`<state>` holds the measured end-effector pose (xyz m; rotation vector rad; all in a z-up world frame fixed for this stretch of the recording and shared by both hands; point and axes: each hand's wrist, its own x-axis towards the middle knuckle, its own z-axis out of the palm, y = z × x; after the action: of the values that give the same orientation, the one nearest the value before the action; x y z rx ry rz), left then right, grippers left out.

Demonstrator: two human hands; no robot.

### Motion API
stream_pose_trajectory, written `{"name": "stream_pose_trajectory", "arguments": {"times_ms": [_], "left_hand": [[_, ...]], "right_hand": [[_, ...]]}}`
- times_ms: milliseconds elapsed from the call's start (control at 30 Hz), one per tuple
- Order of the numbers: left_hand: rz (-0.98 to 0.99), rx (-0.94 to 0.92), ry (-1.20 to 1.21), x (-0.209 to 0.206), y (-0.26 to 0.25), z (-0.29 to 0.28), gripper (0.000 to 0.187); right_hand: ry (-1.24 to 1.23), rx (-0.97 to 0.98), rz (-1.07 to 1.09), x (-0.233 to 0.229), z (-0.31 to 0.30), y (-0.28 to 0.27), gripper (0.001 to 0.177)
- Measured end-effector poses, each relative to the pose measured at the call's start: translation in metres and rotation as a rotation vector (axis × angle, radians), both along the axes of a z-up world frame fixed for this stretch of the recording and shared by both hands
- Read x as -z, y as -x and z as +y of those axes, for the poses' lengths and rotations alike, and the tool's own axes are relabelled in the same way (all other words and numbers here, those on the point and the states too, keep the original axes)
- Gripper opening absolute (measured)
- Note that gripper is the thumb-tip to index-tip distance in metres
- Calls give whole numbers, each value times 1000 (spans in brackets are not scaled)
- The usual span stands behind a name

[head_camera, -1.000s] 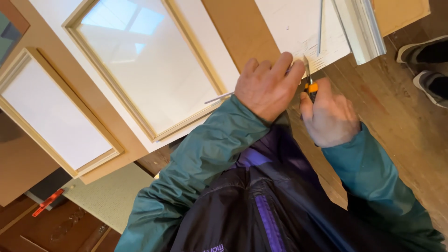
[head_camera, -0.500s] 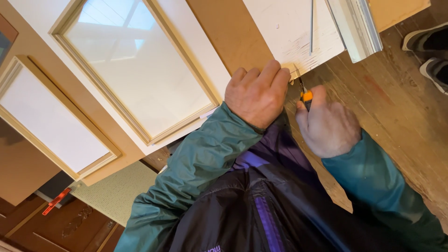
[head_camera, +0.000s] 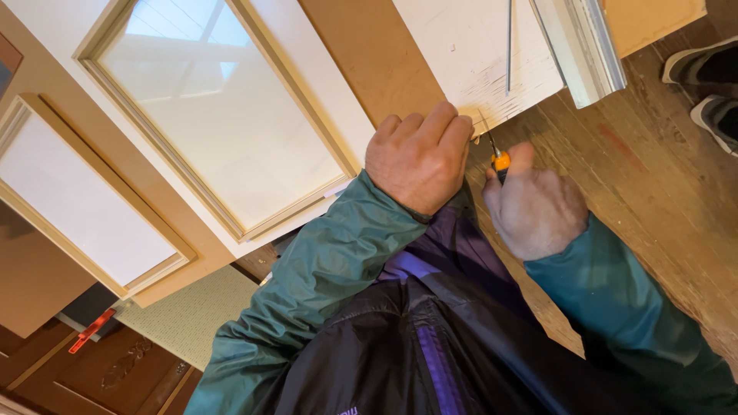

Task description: Assembling and preparing components for a picture frame, including cutting spacers and cleaning the frame interior.

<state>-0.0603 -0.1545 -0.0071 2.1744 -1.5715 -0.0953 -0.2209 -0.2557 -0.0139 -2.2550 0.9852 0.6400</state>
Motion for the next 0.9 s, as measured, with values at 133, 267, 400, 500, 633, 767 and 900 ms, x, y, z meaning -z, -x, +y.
{"name": "stream_pose_trajectory", "arguments": {"times_ms": [133, 267, 400, 500, 633, 767, 900], "left_hand": [[12, -4, 3, 0, 0, 0, 12], [12, -7, 2, -1, 0, -1, 12], [29, -11, -4, -1, 0, -1, 12], [37, -2, -4, -1, 0, -1, 12], [48, -3, -9, -1, -1, 0, 11], [39, -17, 8, 0, -1, -1, 11], [57, -18, 14, -1, 0, 0, 11]], "right_hand": [[-27, 7, 19, -3, 0, -3, 41], [-15, 13, 21, -4, 2, -4, 40], [11, 7, 64, -6, 5, -6, 42], [-1, -3, 91, -10, 3, -9, 42], [-67, 16, 96, -16, -3, -12, 44], [-71, 17, 84, -16, -3, -11, 43], [-54, 26, 47, -12, 0, -8, 42]]}}
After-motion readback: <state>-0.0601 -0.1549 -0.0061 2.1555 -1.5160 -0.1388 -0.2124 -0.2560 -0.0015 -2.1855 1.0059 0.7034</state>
